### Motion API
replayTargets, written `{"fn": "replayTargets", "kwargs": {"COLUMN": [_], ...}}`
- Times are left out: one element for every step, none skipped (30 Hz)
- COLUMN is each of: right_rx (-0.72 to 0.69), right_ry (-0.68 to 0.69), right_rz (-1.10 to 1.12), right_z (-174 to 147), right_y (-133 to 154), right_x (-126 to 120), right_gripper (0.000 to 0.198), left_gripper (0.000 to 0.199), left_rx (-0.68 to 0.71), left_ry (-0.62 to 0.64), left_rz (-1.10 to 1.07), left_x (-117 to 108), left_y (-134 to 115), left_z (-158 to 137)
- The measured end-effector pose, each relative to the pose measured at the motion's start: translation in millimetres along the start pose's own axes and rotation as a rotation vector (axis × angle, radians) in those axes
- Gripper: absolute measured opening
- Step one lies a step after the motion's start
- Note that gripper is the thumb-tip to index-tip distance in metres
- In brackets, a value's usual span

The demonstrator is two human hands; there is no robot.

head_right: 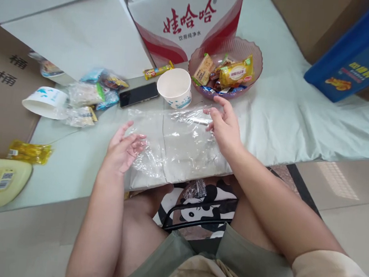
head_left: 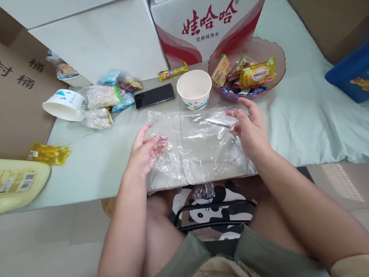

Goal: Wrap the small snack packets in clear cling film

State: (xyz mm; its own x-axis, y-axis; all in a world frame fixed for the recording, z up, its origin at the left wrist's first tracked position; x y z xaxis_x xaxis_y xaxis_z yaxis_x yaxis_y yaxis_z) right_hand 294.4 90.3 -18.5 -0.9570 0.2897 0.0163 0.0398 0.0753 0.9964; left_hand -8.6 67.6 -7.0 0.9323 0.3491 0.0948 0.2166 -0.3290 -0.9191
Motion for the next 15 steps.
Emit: {"fn": "replayTargets", "kwargs": {"right_rx": [0.010, 0.023, 0.037, 0.050, 0.059, 0.064, 0.060, 0.046, 0.025, 0.003, -0.014, -0.027, -0.034, -0.038, -0.042], "right_ry": [0.037, 0.083, 0.137, 0.198, 0.258, 0.313, 0.361, 0.391, 0.395, 0.376, 0.341, 0.299, 0.256, 0.217, 0.189], "right_rz": [0.004, -0.003, -0.021, -0.047, -0.075, -0.096, -0.109, -0.113, -0.112, -0.108, -0.104, -0.102, -0.100, -0.098, -0.098], "right_z": [-1.5, -3.6, -6.3, -9.4, -12.7, -15.8, -18.4, -20.1, -20.8, -20.4, -19.3, -17.6, -15.8, -14.1, -12.8], "right_y": [-1.1, -2.2, -3.3, -4.1, -4.5, -4.5, -4.0, -2.8, -1.3, 0.5, 2.2, 3.7, 5.0, 6.0, 6.8], "right_x": [0.0, -0.2, -0.3, -0.4, -0.3, 0.1, 0.9, 1.9, 2.8, 3.5, 4.0, 4.2, 4.1, 3.8, 3.4], "right_gripper": [0.059, 0.072, 0.084, 0.094, 0.099, 0.101, 0.098, 0.092, 0.082, 0.071, 0.059, 0.050, 0.044, 0.039, 0.036], "left_gripper": [0.075, 0.082, 0.087, 0.090, 0.091, 0.089, 0.086, 0.084, 0.085, 0.088, 0.095, 0.104, 0.114, 0.124, 0.132], "left_rx": [0.031, 0.080, 0.134, 0.182, 0.223, 0.255, 0.277, 0.286, 0.276, 0.242, 0.185, 0.114, 0.041, -0.027, -0.080], "left_ry": [-0.014, -0.043, -0.072, -0.092, -0.103, -0.106, -0.104, -0.096, -0.080, -0.049, -0.002, 0.064, 0.142, 0.223, 0.294], "left_rz": [0.019, 0.024, 0.020, 0.017, 0.018, 0.023, 0.028, 0.036, 0.052, 0.082, 0.124, 0.170, 0.216, 0.256, 0.284], "left_x": [-1.4, -3.6, -6.1, -8.3, -10.3, -12.1, -13.8, -15.4, -17.0, -18.4, -19.4, -20.0, -20.3, -20.2, -20.1], "left_y": [-0.5, -2.1, -4.0, -6.0, -7.8, -9.3, -10.5, -11.4, -11.8, -11.6, -10.8, -9.4, -7.8, -6.1, -4.8], "left_z": [-0.1, 0.3, 1.0, 1.9, 2.8, 3.4, 3.4, 2.7, 1.3, -0.9, -3.9, -7.6, -11.7, -15.9, -19.5]}}
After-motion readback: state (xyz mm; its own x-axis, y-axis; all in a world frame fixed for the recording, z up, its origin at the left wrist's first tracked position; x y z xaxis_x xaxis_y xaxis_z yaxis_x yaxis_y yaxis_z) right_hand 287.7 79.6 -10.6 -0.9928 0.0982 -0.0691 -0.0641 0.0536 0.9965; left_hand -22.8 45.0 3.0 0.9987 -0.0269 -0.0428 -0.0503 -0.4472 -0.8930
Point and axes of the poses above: each hand's wrist, its own z-axis towards the middle knuckle, its own x-axis out of the palm, y = z × x, the point moved 3 cm from there along z, towards the middle knuckle, and after that the axes turned 5 degrees about -y, right-handed, at the moved point
